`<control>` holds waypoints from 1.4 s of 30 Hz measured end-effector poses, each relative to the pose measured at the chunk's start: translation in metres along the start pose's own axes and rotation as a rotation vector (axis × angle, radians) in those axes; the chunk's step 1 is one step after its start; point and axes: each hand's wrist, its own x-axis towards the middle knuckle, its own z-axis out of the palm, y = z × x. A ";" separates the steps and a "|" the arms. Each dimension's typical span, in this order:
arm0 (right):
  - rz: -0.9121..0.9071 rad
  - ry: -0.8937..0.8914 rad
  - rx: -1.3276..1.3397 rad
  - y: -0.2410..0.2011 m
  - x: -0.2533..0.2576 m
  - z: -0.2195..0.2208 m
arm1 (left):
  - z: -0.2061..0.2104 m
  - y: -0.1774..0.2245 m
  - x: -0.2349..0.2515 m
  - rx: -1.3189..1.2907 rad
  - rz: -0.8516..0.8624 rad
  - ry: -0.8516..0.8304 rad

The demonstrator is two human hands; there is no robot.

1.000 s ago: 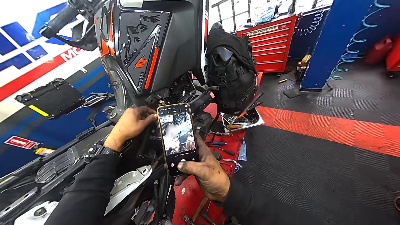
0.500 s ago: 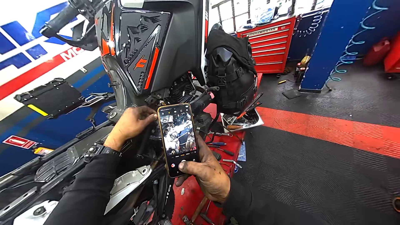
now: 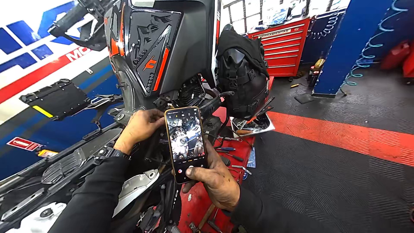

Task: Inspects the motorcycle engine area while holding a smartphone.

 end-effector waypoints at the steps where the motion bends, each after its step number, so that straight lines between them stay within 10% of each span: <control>1: -0.003 0.002 0.001 0.000 0.000 0.000 | 0.000 0.000 0.000 -0.004 -0.010 -0.006; 42: -0.004 0.022 0.031 -0.001 -0.007 -0.004 | 0.003 -0.007 0.003 0.016 0.002 -0.011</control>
